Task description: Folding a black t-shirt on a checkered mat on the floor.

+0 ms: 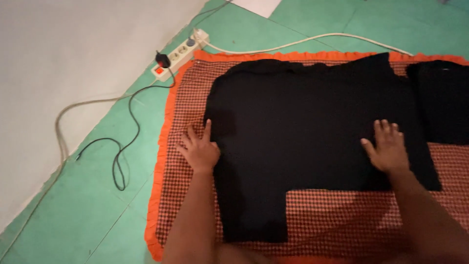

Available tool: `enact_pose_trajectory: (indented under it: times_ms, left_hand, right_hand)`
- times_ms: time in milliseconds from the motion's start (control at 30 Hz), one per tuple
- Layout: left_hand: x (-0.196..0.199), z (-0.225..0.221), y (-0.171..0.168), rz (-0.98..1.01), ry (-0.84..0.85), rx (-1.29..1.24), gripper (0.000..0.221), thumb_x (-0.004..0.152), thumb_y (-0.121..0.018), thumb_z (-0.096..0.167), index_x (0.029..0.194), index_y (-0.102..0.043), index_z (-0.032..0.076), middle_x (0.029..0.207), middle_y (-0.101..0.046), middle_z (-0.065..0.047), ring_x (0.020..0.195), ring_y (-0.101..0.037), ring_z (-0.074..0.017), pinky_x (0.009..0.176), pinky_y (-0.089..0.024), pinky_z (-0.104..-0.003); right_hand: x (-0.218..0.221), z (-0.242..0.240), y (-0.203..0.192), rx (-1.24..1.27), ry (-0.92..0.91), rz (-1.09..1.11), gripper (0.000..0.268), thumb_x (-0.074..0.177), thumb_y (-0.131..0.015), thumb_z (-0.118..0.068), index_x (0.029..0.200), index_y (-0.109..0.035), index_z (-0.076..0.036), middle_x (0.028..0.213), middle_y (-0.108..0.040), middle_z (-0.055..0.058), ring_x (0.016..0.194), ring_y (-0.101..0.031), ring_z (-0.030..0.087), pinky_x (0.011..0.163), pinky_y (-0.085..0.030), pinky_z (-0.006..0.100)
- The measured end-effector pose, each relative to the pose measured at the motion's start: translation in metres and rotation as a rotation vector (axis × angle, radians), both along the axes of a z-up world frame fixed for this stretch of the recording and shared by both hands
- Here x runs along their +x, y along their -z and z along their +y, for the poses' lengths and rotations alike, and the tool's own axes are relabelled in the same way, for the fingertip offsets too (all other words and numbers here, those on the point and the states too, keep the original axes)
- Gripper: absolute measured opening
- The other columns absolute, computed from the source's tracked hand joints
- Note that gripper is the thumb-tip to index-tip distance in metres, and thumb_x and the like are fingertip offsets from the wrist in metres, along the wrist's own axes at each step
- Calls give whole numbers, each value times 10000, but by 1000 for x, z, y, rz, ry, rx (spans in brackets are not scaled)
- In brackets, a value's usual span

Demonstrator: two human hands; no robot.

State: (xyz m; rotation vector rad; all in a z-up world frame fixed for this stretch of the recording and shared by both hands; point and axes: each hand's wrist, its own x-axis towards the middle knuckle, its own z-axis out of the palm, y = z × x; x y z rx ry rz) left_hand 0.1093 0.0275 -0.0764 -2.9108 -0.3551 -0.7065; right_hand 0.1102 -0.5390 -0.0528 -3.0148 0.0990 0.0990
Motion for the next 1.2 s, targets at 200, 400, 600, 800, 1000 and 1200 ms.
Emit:
enact_pose_trajectory:
  times_ms: [200, 400, 600, 800, 1000, 1200]
  left_hand:
    - [1, -8, -13, -43, 113, 33, 606, 823, -550, 234, 1415, -636, 335, 1487, -537, -223, 1271, -535, -481, 976, -388, -738]
    - [-5, -95, -48, -110, 427, -187, 620, 812, -626, 275, 1387, -593, 46, 1444, -533, -217, 1315, -503, -431, 1033, -389, -657]
    - [-50, -134, -42, 254, 374, -221, 979, 885, -531, 654, 1567, -345, -25, 1614, -343, -281, 1502, -313, -473, 1165, -266, -667]
    - [-49, -129, -42, 331, 333, -208, 1045, 878, -518, 696, 1600, -273, -19, 1643, -283, -296, 1527, -254, -485, 1178, -216, -702]
    - [-50, -132, -41, 320, 280, -215, 1060, 867, -469, 753, 1620, -303, 26, 1662, -285, -267, 1543, -244, -458, 1168, -189, -722]
    - [-51, -135, -35, 213, 282, -122, 1002, 880, -459, 727, 1559, -382, -6, 1620, -339, -293, 1508, -285, -475, 1128, -242, -714]
  right_hand:
    - [-10, -56, 18, -374, -92, -484, 799, 1026, -503, -491, 1490, -529, 159, 1499, -510, 419, 1370, -464, 607, 1119, -384, 641]
    - [-24, 106, -13, 55, -440, -388, 867, 904, -669, -475, 1562, -405, 25, 1588, -394, 307, 1506, -278, 525, 1228, -192, 612]
    - [-31, 121, 6, 107, -456, -193, 929, 946, -565, -599, 1573, -336, 49, 1609, -339, 300, 1517, -254, 486, 1238, -198, 568]
    - [-55, -55, 24, -34, -281, -375, 902, 946, -576, -535, 1603, -325, 30, 1633, -339, 281, 1521, -291, 451, 1242, -196, 565]
    - [-104, -185, 30, -236, -130, -341, 860, 988, -486, -565, 1576, -423, 59, 1530, -513, 300, 1458, -441, 474, 1241, -301, 601]
    - [-94, -113, -30, -237, -238, -494, 749, 970, -531, -354, 1475, -456, 193, 1466, -526, 383, 1387, -480, 507, 1241, -328, 547]
